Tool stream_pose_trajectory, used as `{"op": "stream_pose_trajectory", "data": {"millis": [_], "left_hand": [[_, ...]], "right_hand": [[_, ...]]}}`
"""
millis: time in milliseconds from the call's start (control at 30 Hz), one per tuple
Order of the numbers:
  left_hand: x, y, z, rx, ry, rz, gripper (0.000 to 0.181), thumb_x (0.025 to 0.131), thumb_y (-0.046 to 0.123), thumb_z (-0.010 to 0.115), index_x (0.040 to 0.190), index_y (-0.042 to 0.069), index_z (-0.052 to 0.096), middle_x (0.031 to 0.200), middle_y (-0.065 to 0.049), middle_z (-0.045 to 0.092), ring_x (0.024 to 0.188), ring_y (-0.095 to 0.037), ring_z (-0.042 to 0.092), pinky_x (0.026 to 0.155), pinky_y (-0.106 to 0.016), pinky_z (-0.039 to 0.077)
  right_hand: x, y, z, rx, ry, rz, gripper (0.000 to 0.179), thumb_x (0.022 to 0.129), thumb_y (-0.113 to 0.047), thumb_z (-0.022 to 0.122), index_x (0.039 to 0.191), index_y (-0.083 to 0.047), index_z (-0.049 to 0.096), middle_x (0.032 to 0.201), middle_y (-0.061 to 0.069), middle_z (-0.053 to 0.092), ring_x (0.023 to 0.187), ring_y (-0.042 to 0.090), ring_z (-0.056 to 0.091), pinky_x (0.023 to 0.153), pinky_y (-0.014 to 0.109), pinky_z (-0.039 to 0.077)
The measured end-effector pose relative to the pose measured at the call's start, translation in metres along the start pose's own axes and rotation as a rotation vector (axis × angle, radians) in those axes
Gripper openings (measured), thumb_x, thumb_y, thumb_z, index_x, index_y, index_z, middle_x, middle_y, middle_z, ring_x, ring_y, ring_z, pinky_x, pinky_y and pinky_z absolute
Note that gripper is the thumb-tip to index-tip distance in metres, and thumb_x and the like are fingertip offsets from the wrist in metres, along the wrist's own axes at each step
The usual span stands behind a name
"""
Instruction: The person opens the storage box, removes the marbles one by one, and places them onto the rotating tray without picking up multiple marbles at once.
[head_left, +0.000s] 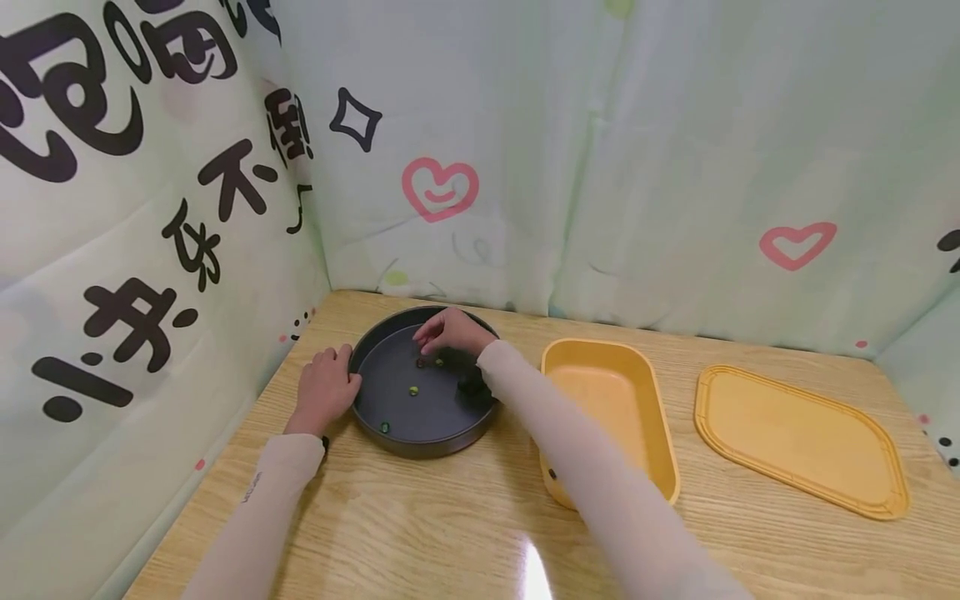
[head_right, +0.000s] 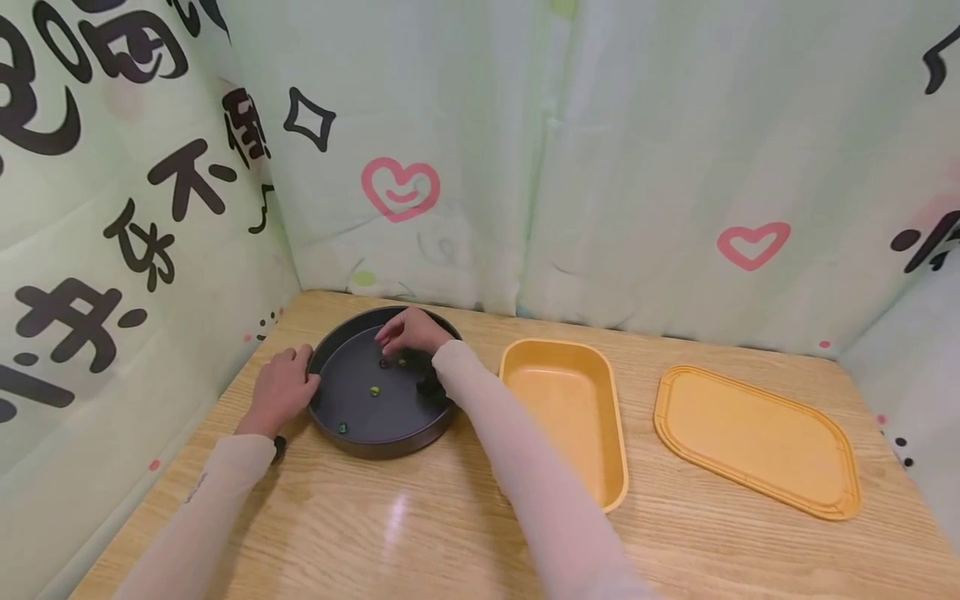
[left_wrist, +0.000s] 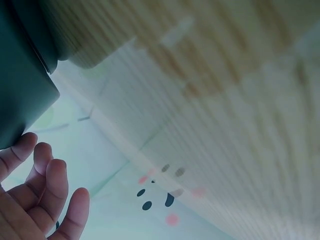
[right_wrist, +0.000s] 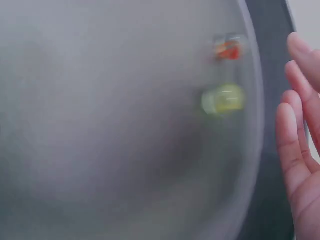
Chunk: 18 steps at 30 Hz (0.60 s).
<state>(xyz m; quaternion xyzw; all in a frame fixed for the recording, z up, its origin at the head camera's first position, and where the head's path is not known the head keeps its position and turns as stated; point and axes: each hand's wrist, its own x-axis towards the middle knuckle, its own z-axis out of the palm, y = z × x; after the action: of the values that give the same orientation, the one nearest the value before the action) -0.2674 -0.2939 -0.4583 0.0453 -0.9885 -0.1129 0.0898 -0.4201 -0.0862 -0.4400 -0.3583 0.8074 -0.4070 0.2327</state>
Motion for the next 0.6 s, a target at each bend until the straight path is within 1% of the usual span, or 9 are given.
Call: {"op": "stream_pose_trajectory", "data": {"millis": [133,200,233,367,433,467,600], "left_hand": [[0.000,0.000,-0.001,-0.001,-0.005,0.001,0.039,0.085,0.017,0.051,0.117,-0.003,0.048,0.097,-0.024,0.055,0.085,-0.037,0.050,0.074,-0.050,0.041],[0.000,0.000,0.000,-0.001,-0.008,0.000,0.038,0.085,0.018,0.050,0.117,-0.003,0.048,0.098,-0.024,0.054,0.085,-0.037,0.049,0.074,-0.050,0.041],[0.000,0.000,0.000,-0.002,-0.010,0.000,0.038,0.085,0.018,0.050,0.117,-0.003,0.048,0.098,-0.024,0.054,0.085,-0.037,0.049,0.074,-0.050,0.041],[-0.001,-0.001,0.000,-0.011,-0.014,0.004,0.039,0.085,0.018,0.049,0.117,-0.003,0.048,0.097,-0.024,0.054,0.085,-0.037,0.049,0.074,-0.050,0.040],[-0.001,-0.002,0.001,-0.009,-0.008,0.013,0.038,0.085,0.018,0.049,0.117,-0.003,0.048,0.096,-0.025,0.054,0.085,-0.038,0.050,0.073,-0.051,0.041],[-0.001,-0.002,0.001,-0.007,-0.002,0.017,0.038,0.084,0.018,0.049,0.116,-0.003,0.048,0.096,-0.025,0.054,0.084,-0.038,0.050,0.072,-0.051,0.041],[-0.001,-0.003,0.002,-0.002,0.018,0.029,0.036,0.084,0.018,0.050,0.112,-0.003,0.049,0.093,-0.025,0.055,0.082,-0.039,0.051,0.070,-0.051,0.042]], "right_hand": [[-0.013,-0.019,-0.012,0.111,-0.003,-0.017,0.032,0.080,-0.006,0.070,0.111,0.002,0.067,0.109,0.021,0.067,0.085,0.009,0.066,0.082,0.025,0.052],[-0.022,-0.029,-0.019,0.142,-0.003,-0.032,0.032,0.081,-0.005,0.069,0.111,0.002,0.067,0.111,0.023,0.066,0.087,0.010,0.067,0.084,0.027,0.052],[-0.026,-0.034,-0.023,0.150,-0.004,-0.046,0.031,0.081,-0.005,0.069,0.111,0.002,0.067,0.110,0.022,0.067,0.087,0.011,0.067,0.084,0.028,0.052],[-0.047,-0.051,-0.038,0.152,-0.009,-0.072,0.030,0.080,-0.006,0.070,0.109,0.000,0.069,0.105,0.015,0.070,0.088,0.011,0.067,0.082,0.028,0.052],[-0.059,-0.058,-0.045,0.147,-0.010,-0.081,0.028,0.081,-0.006,0.070,0.108,-0.001,0.069,0.103,0.011,0.071,0.087,0.010,0.066,0.082,0.027,0.052],[-0.066,-0.061,-0.048,0.144,-0.010,-0.081,0.028,0.081,-0.006,0.070,0.108,0.000,0.069,0.104,0.012,0.071,0.087,0.009,0.066,0.082,0.028,0.052],[-0.093,-0.069,-0.060,0.139,-0.012,-0.087,0.027,0.081,-0.005,0.069,0.107,0.001,0.069,0.102,0.012,0.071,0.086,0.009,0.065,0.085,0.036,0.052]]}}
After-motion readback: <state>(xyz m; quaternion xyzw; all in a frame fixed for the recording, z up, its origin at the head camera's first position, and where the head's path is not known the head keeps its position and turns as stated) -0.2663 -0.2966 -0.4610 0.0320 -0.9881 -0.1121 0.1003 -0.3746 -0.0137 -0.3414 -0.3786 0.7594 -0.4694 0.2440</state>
